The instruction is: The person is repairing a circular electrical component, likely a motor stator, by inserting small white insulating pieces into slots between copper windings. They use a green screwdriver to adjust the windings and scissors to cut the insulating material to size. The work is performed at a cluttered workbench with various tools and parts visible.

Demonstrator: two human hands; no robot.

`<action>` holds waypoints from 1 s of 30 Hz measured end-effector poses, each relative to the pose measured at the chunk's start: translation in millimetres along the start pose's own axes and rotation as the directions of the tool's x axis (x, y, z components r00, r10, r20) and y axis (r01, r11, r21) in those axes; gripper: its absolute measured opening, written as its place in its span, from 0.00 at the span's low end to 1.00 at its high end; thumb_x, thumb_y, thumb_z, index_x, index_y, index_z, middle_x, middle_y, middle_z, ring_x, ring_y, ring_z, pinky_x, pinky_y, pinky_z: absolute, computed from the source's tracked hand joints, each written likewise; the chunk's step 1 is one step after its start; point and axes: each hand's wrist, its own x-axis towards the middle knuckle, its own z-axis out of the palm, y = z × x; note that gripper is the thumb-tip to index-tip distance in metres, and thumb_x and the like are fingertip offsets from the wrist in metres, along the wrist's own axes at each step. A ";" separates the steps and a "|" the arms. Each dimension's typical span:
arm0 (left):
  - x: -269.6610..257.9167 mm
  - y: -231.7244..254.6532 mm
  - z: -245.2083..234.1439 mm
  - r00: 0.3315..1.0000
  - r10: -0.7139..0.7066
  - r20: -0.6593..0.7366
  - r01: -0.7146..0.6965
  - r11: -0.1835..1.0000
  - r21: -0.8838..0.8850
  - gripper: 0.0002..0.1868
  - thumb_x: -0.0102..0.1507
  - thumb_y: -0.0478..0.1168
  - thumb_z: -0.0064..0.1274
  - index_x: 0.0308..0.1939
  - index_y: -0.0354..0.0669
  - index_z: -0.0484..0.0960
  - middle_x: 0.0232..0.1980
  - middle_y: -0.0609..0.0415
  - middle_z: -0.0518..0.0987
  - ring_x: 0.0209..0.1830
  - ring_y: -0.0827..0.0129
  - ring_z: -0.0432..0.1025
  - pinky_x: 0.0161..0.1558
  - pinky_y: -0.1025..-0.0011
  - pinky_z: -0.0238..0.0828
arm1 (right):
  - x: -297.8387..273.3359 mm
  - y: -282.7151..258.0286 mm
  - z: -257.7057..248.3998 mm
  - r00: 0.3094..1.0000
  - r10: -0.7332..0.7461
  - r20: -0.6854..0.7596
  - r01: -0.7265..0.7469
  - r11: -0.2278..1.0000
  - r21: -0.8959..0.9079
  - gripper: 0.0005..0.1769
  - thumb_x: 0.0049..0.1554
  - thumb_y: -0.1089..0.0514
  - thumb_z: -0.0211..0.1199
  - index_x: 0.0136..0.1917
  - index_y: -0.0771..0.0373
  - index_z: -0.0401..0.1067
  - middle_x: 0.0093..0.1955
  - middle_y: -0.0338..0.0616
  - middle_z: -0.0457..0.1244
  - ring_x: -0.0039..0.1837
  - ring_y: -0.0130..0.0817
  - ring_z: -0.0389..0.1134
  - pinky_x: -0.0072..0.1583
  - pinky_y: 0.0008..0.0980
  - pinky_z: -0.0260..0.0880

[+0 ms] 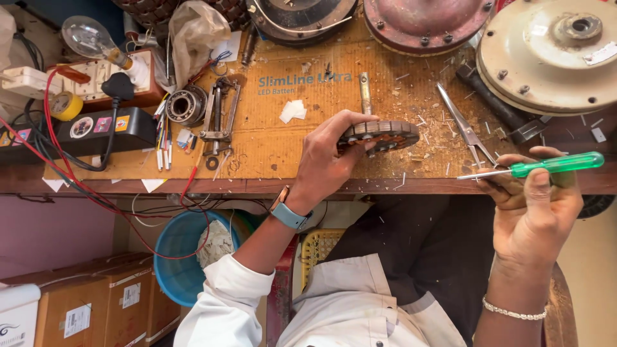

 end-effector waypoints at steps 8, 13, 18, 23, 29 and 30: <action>2.7 -8.0 -5.2 0.994 0.080 0.069 -0.076 0.996 -0.053 0.20 0.62 0.31 0.63 0.57 0.45 0.79 0.50 0.52 0.82 0.51 0.61 0.80 0.51 0.67 0.77 | -0.4 -12.9 35.2 0.997 -0.047 0.068 0.048 0.999 -0.017 0.23 0.70 0.57 0.68 0.70 0.66 0.61 0.56 0.57 0.68 0.56 0.48 0.75 0.58 0.43 0.79; 5.1 4.4 -2.2 0.989 0.129 0.072 -0.129 0.992 -0.007 0.24 0.59 0.39 0.68 0.56 0.45 0.78 0.50 0.52 0.81 0.51 0.59 0.79 0.53 0.65 0.76 | -2.4 -30.0 76.4 0.971 -0.159 0.178 0.196 0.958 -0.211 0.20 0.67 0.57 0.70 0.63 0.69 0.65 0.53 0.56 0.69 0.56 0.44 0.75 0.59 0.44 0.79; 1.8 8.5 2.9 0.990 0.130 0.046 -0.134 0.988 0.081 0.20 0.61 0.39 0.67 0.56 0.46 0.79 0.50 0.54 0.82 0.52 0.59 0.78 0.53 0.63 0.74 | 8.2 -45.3 108.8 0.915 -0.196 0.352 0.319 0.887 -0.334 0.19 0.67 0.57 0.67 0.64 0.69 0.65 0.53 0.57 0.69 0.56 0.42 0.76 0.59 0.38 0.81; -1.3 3.0 2.6 0.982 0.183 0.040 -0.186 0.980 0.069 0.21 0.61 0.36 0.65 0.57 0.47 0.79 0.51 0.55 0.83 0.53 0.59 0.77 0.54 0.63 0.74 | 12.9 -44.7 128.1 0.890 -0.180 0.418 0.369 0.823 -0.432 0.17 0.68 0.58 0.65 0.64 0.70 0.65 0.55 0.56 0.69 0.57 0.38 0.75 0.60 0.32 0.80; -4.2 4.0 0.6 0.977 0.201 0.075 -0.207 0.974 0.090 0.23 0.58 0.35 0.66 0.57 0.48 0.79 0.50 0.57 0.83 0.48 0.61 0.76 0.52 0.64 0.73 | 16.7 -44.5 133.1 0.886 -0.109 0.450 0.366 0.758 -0.539 0.15 0.66 0.61 0.64 0.62 0.70 0.65 0.56 0.52 0.70 0.56 0.33 0.74 0.57 0.26 0.77; -4.6 4.4 0.4 0.975 0.208 0.077 -0.216 0.971 0.103 0.24 0.58 0.34 0.65 0.57 0.48 0.79 0.50 0.56 0.83 0.47 0.60 0.75 0.52 0.64 0.73 | 17.6 -44.7 133.0 0.887 -0.094 0.451 0.366 0.740 -0.564 0.15 0.65 0.61 0.63 0.61 0.70 0.66 0.56 0.51 0.70 0.56 0.32 0.74 0.55 0.25 0.77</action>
